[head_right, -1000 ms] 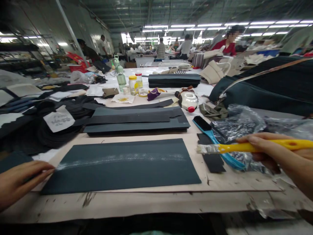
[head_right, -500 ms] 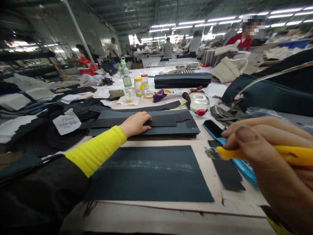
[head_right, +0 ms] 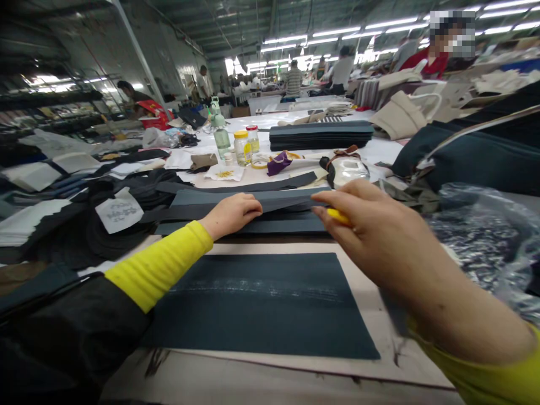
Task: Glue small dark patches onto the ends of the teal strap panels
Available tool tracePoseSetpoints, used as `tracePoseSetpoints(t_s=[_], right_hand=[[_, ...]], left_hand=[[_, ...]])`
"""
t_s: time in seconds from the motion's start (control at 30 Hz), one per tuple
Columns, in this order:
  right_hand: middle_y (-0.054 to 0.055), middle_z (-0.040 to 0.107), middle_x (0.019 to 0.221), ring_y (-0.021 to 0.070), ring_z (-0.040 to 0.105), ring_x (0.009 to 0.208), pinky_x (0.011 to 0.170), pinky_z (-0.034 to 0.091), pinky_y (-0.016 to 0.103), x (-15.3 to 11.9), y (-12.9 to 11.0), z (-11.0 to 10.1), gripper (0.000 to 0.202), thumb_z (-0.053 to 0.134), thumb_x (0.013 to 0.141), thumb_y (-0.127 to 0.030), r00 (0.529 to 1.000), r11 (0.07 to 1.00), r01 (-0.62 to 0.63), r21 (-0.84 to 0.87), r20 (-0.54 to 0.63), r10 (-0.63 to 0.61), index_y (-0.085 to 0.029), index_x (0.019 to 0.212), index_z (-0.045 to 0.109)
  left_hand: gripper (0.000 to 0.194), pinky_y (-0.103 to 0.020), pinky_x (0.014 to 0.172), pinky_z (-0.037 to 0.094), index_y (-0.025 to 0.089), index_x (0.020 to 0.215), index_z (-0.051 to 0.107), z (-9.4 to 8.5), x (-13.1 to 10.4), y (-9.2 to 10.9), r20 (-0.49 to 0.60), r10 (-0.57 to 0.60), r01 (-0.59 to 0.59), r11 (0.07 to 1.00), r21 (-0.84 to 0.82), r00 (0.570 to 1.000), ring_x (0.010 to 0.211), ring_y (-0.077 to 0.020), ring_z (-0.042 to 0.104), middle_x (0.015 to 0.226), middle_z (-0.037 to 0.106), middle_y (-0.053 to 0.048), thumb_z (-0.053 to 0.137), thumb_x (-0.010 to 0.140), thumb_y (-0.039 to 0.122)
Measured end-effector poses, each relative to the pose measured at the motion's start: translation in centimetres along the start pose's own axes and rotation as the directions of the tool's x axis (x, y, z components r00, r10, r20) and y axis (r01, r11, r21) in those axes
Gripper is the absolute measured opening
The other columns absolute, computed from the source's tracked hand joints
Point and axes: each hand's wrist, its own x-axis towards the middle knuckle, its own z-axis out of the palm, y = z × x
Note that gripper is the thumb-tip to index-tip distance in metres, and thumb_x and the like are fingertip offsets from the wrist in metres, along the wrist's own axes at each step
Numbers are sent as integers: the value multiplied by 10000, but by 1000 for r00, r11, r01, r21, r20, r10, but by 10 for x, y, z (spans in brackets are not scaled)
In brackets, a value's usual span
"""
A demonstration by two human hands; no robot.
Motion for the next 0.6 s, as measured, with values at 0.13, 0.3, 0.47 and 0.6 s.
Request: tracePoseSetpoints(t_s=[0.13,0.3,0.47,0.6], right_hand=[[63,528,979,183,516,764,578,374,277,33,-18,33,246,517,890,-314,983,974,110,-200,168,-76,-170,1070,603],[79,515,887,215,485,815,572,326,273,60,-27,62,127,526,834,-106,916,941,233,-245,380,-127,-146,795,639],[86,525,854,216,466,818,606,325,280,73,-33,64,189,456,849,-61,907,927,277,-253,388,-165,-130,820,629],[108,547,906,222,477,864,646,353,278,89,-53,51,215,390,880,-71,917,898,344,-276,305,-258,-96,916,601]], left_hand=[[188,-283,748,440,175,897,613,-2,-8,6,-49,33,-29,997,68,998,893,-186,541,915,598,-44,435,906,233],[194,-284,764,449,166,922,585,-5,-16,5,-105,20,-11,997,78,994,894,-183,546,919,606,-47,396,916,207],[240,-314,880,446,137,1080,532,-5,-9,7,-197,6,-14,999,-40,980,997,-198,559,1072,610,-86,494,883,269],[250,-318,862,465,177,1084,586,-21,-10,-22,-125,-122,122,992,-10,985,964,-199,601,1057,651,-73,450,874,183]])
